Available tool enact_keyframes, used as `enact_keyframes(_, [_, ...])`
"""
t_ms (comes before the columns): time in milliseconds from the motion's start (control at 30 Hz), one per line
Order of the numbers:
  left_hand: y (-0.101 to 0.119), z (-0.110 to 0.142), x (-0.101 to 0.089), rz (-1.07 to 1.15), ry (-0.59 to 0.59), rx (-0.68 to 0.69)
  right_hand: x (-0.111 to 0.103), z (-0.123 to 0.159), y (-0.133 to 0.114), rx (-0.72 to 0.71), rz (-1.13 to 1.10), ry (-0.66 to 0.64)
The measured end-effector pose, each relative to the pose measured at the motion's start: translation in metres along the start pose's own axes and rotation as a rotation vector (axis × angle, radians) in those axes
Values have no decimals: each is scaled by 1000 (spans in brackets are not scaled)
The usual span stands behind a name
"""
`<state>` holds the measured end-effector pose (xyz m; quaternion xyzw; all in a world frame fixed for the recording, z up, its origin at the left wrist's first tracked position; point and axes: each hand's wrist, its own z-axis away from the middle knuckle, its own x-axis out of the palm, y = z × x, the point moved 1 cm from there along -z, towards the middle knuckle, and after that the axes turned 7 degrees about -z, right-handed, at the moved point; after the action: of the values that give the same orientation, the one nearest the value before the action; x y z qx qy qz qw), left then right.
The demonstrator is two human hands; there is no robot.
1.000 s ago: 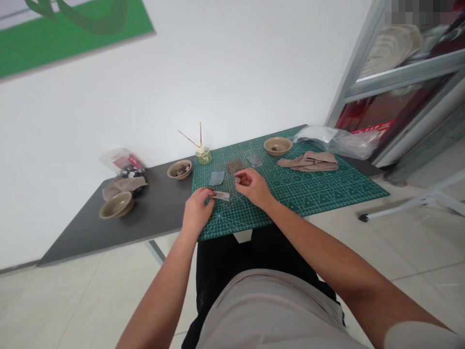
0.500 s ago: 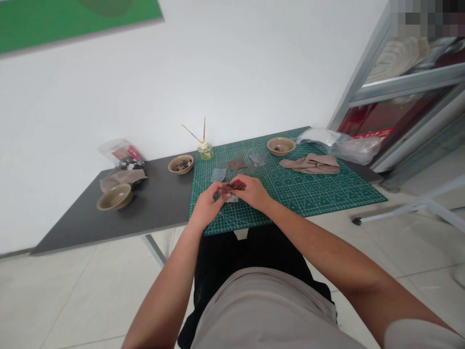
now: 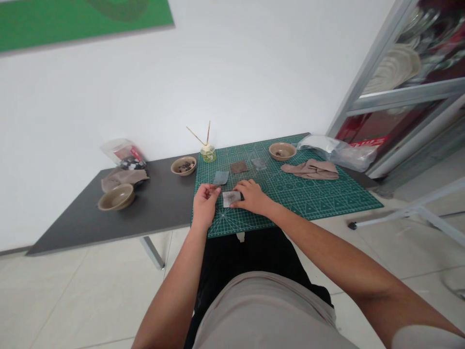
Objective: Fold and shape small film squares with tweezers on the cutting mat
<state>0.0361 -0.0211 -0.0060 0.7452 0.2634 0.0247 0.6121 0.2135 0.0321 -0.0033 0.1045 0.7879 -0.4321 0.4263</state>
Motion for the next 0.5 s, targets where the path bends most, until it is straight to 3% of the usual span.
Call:
enact_keyframes(100, [-1, -2, 0, 13, 19, -4, -3, -3, -5, 16, -95, 9])
enact_keyframes(200, [-1, -1, 1, -35, 14, 6, -6, -5, -8, 6, -200, 144])
enact_keyframes(267, [0, 1, 2, -91, -3, 9, -7, -5, -7, -16, -183, 227])
enact_keyframes(500, [12, 4, 3, -264, -46, 45, -3, -3, 0, 39, -171, 298])
